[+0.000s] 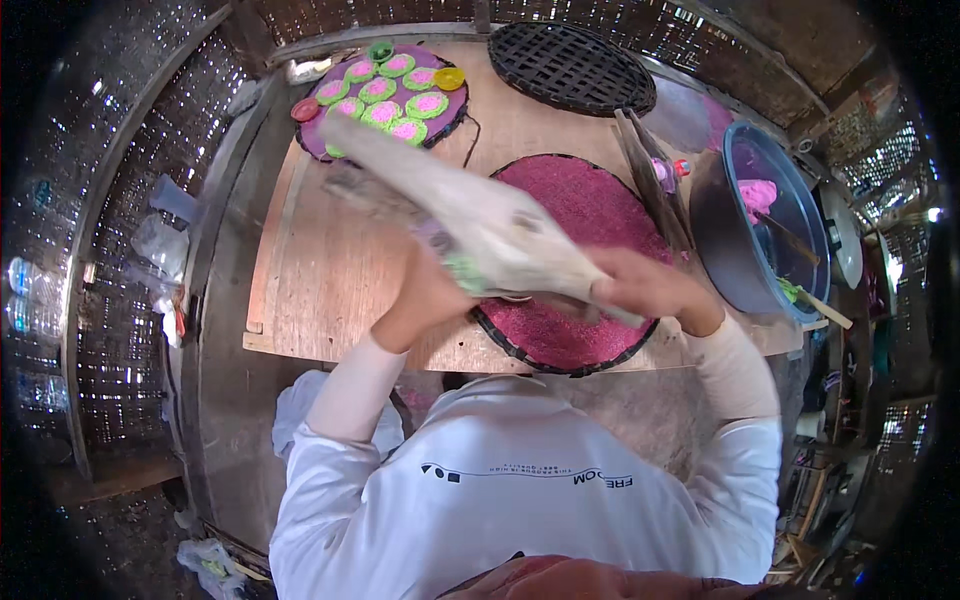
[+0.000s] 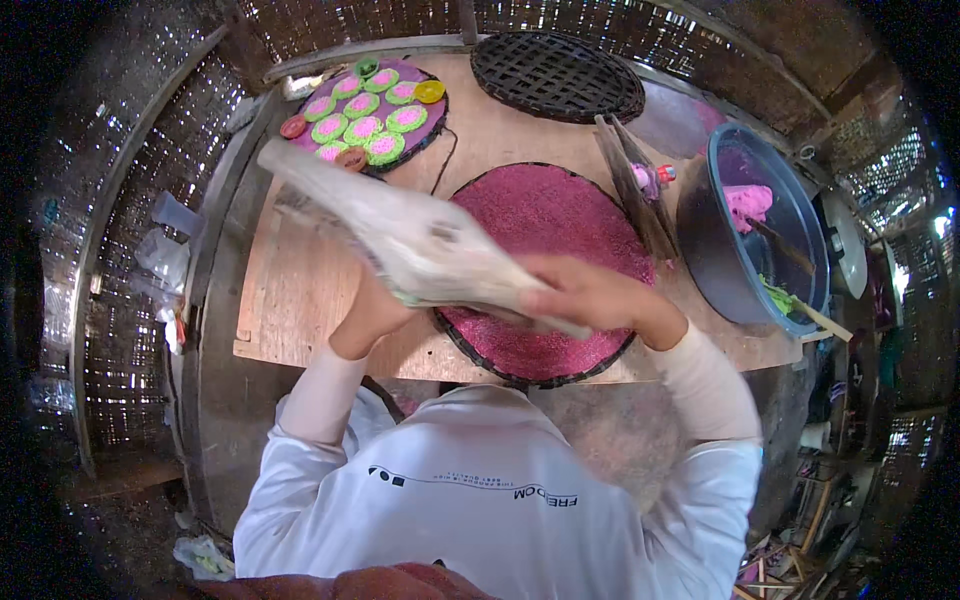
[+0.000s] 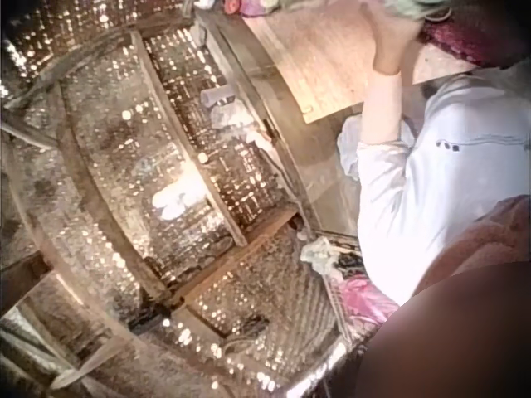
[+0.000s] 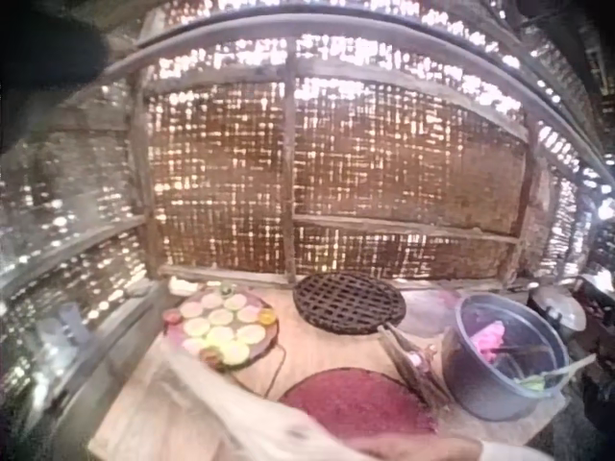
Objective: The person uses a wooden mold and a stick to scoop green dough from a bowl and form ring-shaped cakes on a pink mat. They repeatedly fill the mold, press the dough, and release the formed rings onto the mat, creating a growing collection of green dough rings.
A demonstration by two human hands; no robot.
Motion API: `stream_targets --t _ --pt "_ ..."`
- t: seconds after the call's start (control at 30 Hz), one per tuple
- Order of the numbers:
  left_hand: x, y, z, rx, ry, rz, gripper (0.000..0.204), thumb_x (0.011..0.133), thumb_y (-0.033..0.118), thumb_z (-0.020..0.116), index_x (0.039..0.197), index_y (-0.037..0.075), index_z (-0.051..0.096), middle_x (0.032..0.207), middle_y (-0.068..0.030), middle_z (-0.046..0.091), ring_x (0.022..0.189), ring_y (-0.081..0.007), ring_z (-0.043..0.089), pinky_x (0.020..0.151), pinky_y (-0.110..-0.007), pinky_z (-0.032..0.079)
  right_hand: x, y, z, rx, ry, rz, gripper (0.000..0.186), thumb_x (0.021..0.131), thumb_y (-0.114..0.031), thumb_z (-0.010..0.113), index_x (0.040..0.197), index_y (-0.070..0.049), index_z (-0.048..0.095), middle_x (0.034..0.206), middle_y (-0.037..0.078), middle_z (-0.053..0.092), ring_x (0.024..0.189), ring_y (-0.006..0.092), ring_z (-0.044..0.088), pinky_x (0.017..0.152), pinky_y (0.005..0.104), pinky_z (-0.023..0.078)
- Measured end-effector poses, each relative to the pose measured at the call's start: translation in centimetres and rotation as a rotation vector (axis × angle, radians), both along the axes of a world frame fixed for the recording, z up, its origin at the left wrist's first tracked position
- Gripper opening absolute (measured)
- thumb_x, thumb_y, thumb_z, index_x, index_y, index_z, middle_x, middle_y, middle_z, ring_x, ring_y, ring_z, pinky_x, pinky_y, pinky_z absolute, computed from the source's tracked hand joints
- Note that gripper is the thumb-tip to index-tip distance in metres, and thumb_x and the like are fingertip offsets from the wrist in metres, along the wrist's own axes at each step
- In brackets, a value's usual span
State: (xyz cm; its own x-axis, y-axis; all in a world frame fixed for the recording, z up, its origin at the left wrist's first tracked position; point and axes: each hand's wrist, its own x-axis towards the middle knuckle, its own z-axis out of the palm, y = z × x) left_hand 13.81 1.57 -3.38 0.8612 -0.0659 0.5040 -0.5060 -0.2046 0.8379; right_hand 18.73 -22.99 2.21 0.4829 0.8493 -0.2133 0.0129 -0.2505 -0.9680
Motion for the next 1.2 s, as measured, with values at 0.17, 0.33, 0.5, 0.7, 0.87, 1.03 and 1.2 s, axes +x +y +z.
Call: stream_targets --t 0.17,0.33,0.5,0.7,0.87,1.03,1.2 --pt "3.3 1.9 4.0 0.288 0.097 -0.455 0.070 0.059 0.018 0.077 0.119 -0.001 0.046 0.118 -0.0135 0.053 0.109 -0.0243 0.051 0.095 -0.036 0.037 -1.2 0.2 2.7 0.034 0.280 0.013 0.048 0.086 -0.040 0.053 0.110 0.001 0.049 0.072 -0.001 0.045 0.064 0.0080 0.043 0.056 0.0229 0.037" --pt "8.9 1.9 5.3 -1.034 -0.126 -0.649 0.068 0.078 0.049 0.057 0.130 0.007 0.040 0.122 -0.0108 0.047 0.120 -0.0298 0.040 0.098 -0.037 0.034 0.0 -0.9 2.0 -0.020 0.270 -0.033 0.053 0.086 -0.042 0.051 0.116 0.001 0.047 0.076 0.001 0.049 0.067 0.0096 0.046 0.059 0.0225 0.037" --pt "11.9 2.5 1.6 -1.205 -0.103 -1.140 0.065 0.082 0.058 0.043 0.125 0.010 0.044 0.096 -0.0033 0.050 0.106 -0.0268 0.044 0.090 -0.036 0.036 2.5 -1.6 1.3 -0.207 0.342 -0.002 0.062 0.086 -0.052 0.045 0.119 0.001 0.045 0.092 0.006 0.056 0.078 0.0134 0.054 0.072 0.0238 0.043" --pt "11.8 1.8 -2.1 -1.408 0.133 -0.872 0.034 0.086 0.042 0.047 0.090 0.008 0.052 0.078 -0.0022 0.048 0.083 -0.0215 0.045 0.079 -0.032 0.037 4.2 -0.8 -0.8 -0.340 0.502 -0.060 0.067 0.089 -0.058 0.032 0.118 0.000 0.046 0.096 0.008 0.058 0.082 0.0138 0.056 0.075 0.0263 0.046" --pt "11.6 2.1 -3.7 -1.410 0.153 -0.836 0.031 0.086 0.040 0.047 0.083 0.009 0.051 0.070 -0.0014 0.047 0.076 -0.0207 0.045 0.074 -0.031 0.038 5.1 -1.9 -4.8 -0.460 0.395 -0.015 0.066 0.090 -0.057 0.029 0.116 0.001 0.047 0.092 0.009 0.058 0.079 0.0141 0.056 0.071 0.0271 0.046" --pt "11.4 2.6 -4.6 -1.473 0.201 -0.785 0.029 0.086 0.036 0.046 0.074 0.009 0.048 0.060 -0.0016 0.045 0.065 -0.0179 0.044 0.066 -0.030 0.038 5.1 -0.7 -5.0 -0.571 0.068 -0.029 0.074 0.084 -0.065 0.035 0.107 0.004 0.053 0.087 0.014 0.059 0.078 0.0170 0.057 0.067 0.0304 0.045" --pt "11.1 2.8 -4.5 -1.472 0.207 -0.710 0.028 0.085 0.034 0.046 0.070 0.010 0.045 0.057 -0.0015 0.044 0.059 -0.0164 0.042 0.064 -0.031 0.038 4.7 -0.2 -5.2 -0.564 -0.018 -0.069 0.079 0.078 -0.069 0.039 0.097 0.005 0.059 0.078 0.015 0.060 0.072 0.0200 0.059 0.062 0.0325 0.046"
